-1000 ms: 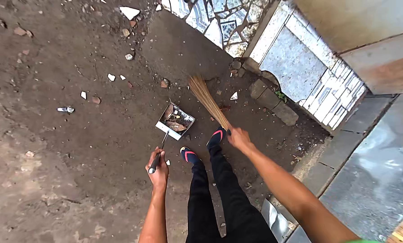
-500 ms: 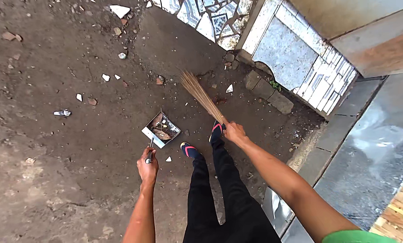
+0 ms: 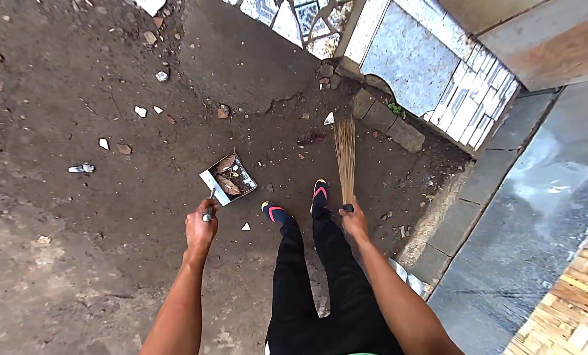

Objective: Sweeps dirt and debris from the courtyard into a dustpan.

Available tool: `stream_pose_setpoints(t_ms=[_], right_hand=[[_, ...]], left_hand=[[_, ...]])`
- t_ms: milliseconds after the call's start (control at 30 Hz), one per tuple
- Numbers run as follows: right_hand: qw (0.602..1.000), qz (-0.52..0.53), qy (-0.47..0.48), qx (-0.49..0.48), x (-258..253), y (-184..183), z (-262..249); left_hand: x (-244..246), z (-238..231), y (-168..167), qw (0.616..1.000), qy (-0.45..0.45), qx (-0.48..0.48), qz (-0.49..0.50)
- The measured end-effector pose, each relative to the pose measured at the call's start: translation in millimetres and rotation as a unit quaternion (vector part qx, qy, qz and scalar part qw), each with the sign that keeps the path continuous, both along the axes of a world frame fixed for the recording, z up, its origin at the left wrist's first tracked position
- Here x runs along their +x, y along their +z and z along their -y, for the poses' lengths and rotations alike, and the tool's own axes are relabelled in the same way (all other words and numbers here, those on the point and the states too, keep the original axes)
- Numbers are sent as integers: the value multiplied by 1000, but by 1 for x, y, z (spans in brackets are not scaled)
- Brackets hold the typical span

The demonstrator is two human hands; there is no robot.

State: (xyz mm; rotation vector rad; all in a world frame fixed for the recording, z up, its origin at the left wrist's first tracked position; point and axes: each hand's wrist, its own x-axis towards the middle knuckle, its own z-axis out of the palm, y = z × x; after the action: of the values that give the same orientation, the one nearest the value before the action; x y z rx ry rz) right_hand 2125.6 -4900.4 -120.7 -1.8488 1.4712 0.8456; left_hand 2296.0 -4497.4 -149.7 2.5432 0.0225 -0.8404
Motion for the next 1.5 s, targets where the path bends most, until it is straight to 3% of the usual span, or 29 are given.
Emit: stream_pose_setpoints(t_ms=[67,133,233,300,467,567,667,767,900,967,1067,1167,1267,1400,1500], right_hand=[[999,0,-12,53,7,-28,-38],[992,4,8,127,3,-28,-96],[971,-20,40,235,-13,5,-177],[958,-34,72,277,-18,42,-199],[947,-31,165,275,-45,123,-159],[960,-24,192,200,-58,136,-109],[973,-26,189,131,-50,106,-83],[985,-32,155,73,-20,43,-97],[978,-49,138,145,5,-17,-167],[962,-69,153,217,-2,-9,-202],[944,-77,182,265,-23,37,-224],[934,-77,228,264,-35,87,-207],[922,-92,320,200,-23,114,-165],[891,-57,437,107,23,83,-116],[892,-49,441,85,57,32,-120]], left_hand=[[0,4,-10,1000,-9,20,-11],[0,5,-22,1000,9,12,8],[-3,-12,-30,998,42,-22,44],[-3,-28,-35,996,56,-49,55],[-13,-62,-35,986,83,-116,90],[-27,-76,-24,985,85,-123,90],[-40,-80,-15,984,101,-115,93],[-46,-77,-19,988,108,-80,72],[-51,-62,-33,989,124,-44,69],[-50,-60,-36,987,138,-42,72],[-56,-76,-37,980,168,-63,83],[-70,-104,-41,960,213,-131,128],[-97,-122,-34,938,274,-157,145],[-128,-120,-27,912,350,-142,158],[-144,-115,-33,900,394,-114,150]])
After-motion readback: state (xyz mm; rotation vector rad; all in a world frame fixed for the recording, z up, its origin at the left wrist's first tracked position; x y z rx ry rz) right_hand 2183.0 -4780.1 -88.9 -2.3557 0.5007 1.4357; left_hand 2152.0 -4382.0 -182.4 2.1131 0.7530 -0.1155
